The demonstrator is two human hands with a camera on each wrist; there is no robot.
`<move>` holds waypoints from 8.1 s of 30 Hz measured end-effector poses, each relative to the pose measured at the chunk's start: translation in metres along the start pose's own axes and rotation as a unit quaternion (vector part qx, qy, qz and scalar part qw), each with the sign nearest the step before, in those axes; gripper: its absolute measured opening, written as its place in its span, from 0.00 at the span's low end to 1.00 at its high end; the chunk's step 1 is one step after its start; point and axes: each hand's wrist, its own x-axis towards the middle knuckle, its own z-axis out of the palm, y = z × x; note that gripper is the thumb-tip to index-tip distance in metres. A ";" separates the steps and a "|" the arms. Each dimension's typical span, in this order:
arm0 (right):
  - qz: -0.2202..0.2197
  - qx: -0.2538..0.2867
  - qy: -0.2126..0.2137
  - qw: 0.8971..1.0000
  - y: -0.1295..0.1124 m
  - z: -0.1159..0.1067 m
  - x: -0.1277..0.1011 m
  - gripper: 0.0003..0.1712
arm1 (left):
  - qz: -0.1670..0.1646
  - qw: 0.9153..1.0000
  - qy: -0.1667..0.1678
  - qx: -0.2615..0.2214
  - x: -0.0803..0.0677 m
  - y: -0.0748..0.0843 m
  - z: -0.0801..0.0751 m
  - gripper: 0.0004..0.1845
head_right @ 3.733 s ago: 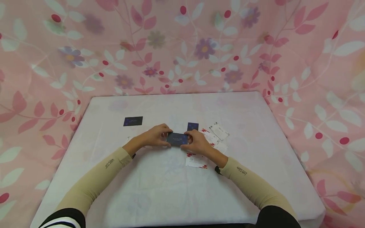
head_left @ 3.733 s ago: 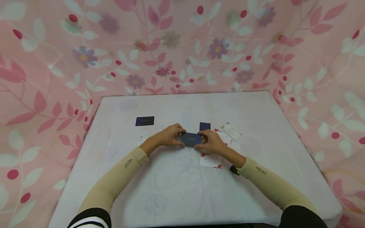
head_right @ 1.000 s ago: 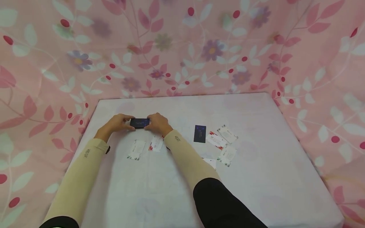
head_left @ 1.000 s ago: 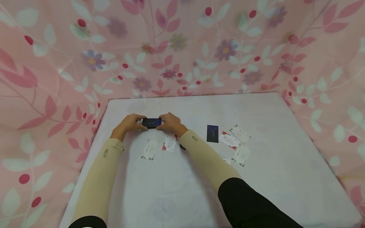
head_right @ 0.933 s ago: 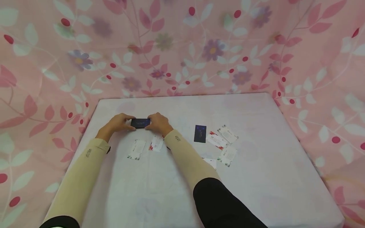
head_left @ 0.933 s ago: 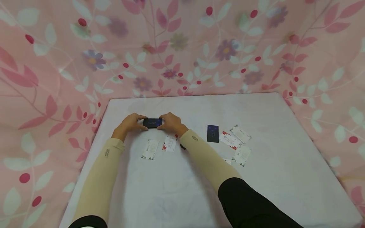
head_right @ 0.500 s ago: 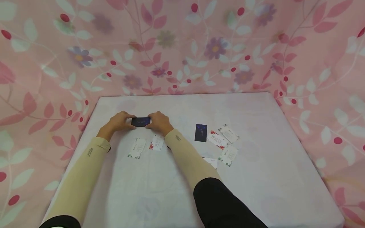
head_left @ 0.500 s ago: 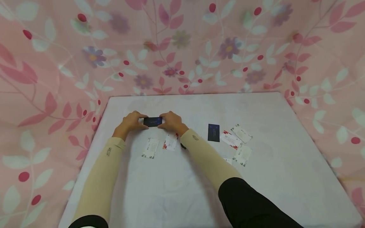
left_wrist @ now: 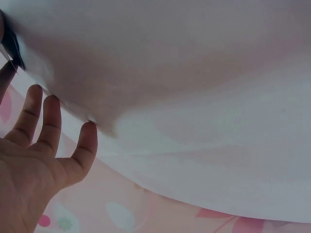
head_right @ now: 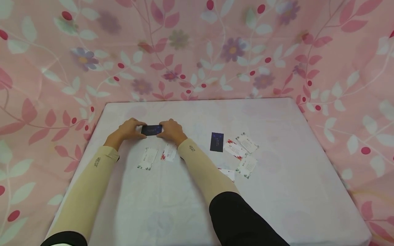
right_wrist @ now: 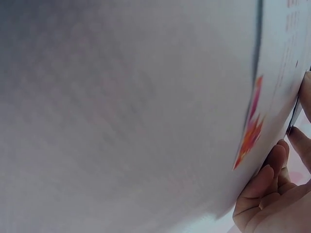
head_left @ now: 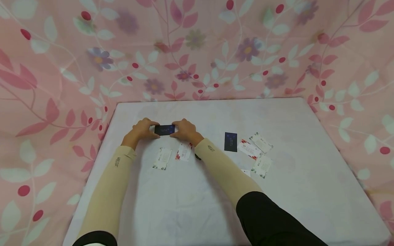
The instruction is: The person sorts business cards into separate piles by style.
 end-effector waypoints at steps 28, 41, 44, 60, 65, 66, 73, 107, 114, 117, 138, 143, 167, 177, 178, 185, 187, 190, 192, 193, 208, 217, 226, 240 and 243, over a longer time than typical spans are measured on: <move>0.010 0.028 -0.008 1.000 0.001 -0.001 -0.002 0.37 | 0.003 1.000 0.006 -0.020 -0.002 0.002 0.001 0.34; 0.005 0.022 -0.012 1.000 0.001 -0.002 -0.001 0.37 | 0.010 0.999 0.007 -0.033 -0.003 -0.001 -0.001 0.34; 0.005 0.022 -0.006 1.000 0.001 0.000 0.000 0.37 | 0.010 0.999 0.006 -0.034 -0.004 -0.001 -0.001 0.34; -0.004 0.028 0.004 1.000 0.001 -0.002 -0.004 0.36 | -0.006 1.000 -0.007 -0.027 -0.005 0.004 -0.002 0.34; -0.001 0.028 -0.004 1.000 0.001 -0.002 -0.003 0.36 | -0.012 0.999 -0.009 -0.035 -0.005 0.003 -0.002 0.35; 0.001 0.028 -0.007 1.000 0.001 -0.002 -0.003 0.36 | -0.011 0.999 -0.008 -0.036 -0.004 0.002 -0.002 0.35; 0.004 0.030 0.000 1.000 0.000 -0.004 -0.004 0.36 | -0.011 0.999 -0.007 -0.039 -0.002 0.001 0.000 0.34; 0.008 0.119 -0.070 0.990 0.008 -0.012 -0.008 0.67 | 0.006 0.998 -0.001 -0.059 -0.012 0.002 0.002 0.48; -0.039 0.120 -0.084 0.988 0.012 -0.024 -0.018 0.68 | 0.006 0.997 0.015 -0.077 -0.021 0.001 0.005 0.46; -0.060 0.100 -0.083 0.990 0.015 -0.034 -0.029 0.66 | -0.006 0.998 0.040 -0.050 -0.025 0.002 0.008 0.48; -0.124 -0.037 0.019 0.991 0.058 -0.058 -0.098 0.59 | -0.009 0.996 0.087 0.004 -0.063 0.008 0.021 0.46; -0.113 -0.031 0.029 0.993 0.076 -0.066 -0.112 0.58 | -0.013 0.996 0.089 0.000 -0.072 0.009 0.020 0.46; -0.031 0.007 0.077 0.997 0.196 -0.099 -0.186 0.57 | 0.012 0.991 0.116 0.069 -0.084 0.028 0.029 0.47; 0.023 0.006 0.086 0.996 0.231 -0.105 -0.211 0.58 | 0.015 0.992 0.114 0.058 -0.083 0.036 0.032 0.46; 0.027 0.008 0.085 0.996 0.233 -0.105 -0.213 0.58 | 0.017 0.992 0.113 0.058 -0.082 0.037 0.033 0.47; 0.045 0.014 0.091 0.995 0.250 -0.098 -0.223 0.57 | 0.044 0.991 0.118 0.055 -0.079 0.055 0.042 0.47; 0.047 0.017 0.091 0.995 0.253 -0.094 -0.226 0.57 | 0.050 0.990 0.116 0.055 -0.079 0.061 0.045 0.47; 0.048 0.016 0.091 0.995 0.255 -0.088 -0.229 0.57 | 0.062 0.989 0.117 0.066 -0.078 0.071 0.051 0.48; 0.047 0.013 0.092 0.995 0.256 -0.085 -0.230 0.57 | 0.073 0.988 0.117 0.073 -0.077 0.081 0.054 0.49; 0.046 0.013 0.094 0.994 0.257 -0.085 -0.231 0.57 | 0.080 0.987 0.119 0.077 -0.076 0.087 0.054 0.49; -0.022 -0.017 0.147 0.989 0.251 -0.103 -0.206 0.52 | 0.175 0.977 0.117 0.007 -0.047 0.214 0.063 0.54; -0.018 0.006 0.130 0.991 0.243 -0.099 -0.186 0.48 | 0.145 0.986 0.075 0.027 -0.028 0.253 0.089 0.55; -0.019 0.002 0.071 0.997 0.233 -0.092 -0.159 0.42 | 0.106 0.989 0.072 0.070 -0.004 0.285 0.105 0.50; -0.036 0.016 0.035 0.999 0.227 -0.085 -0.142 0.40 | 0.054 0.992 0.052 0.102 0.006 0.305 0.115 0.49; -0.045 0.014 0.030 0.998 0.224 -0.085 -0.142 0.40 | 0.061 0.992 0.049 0.103 0.008 0.300 0.114 0.49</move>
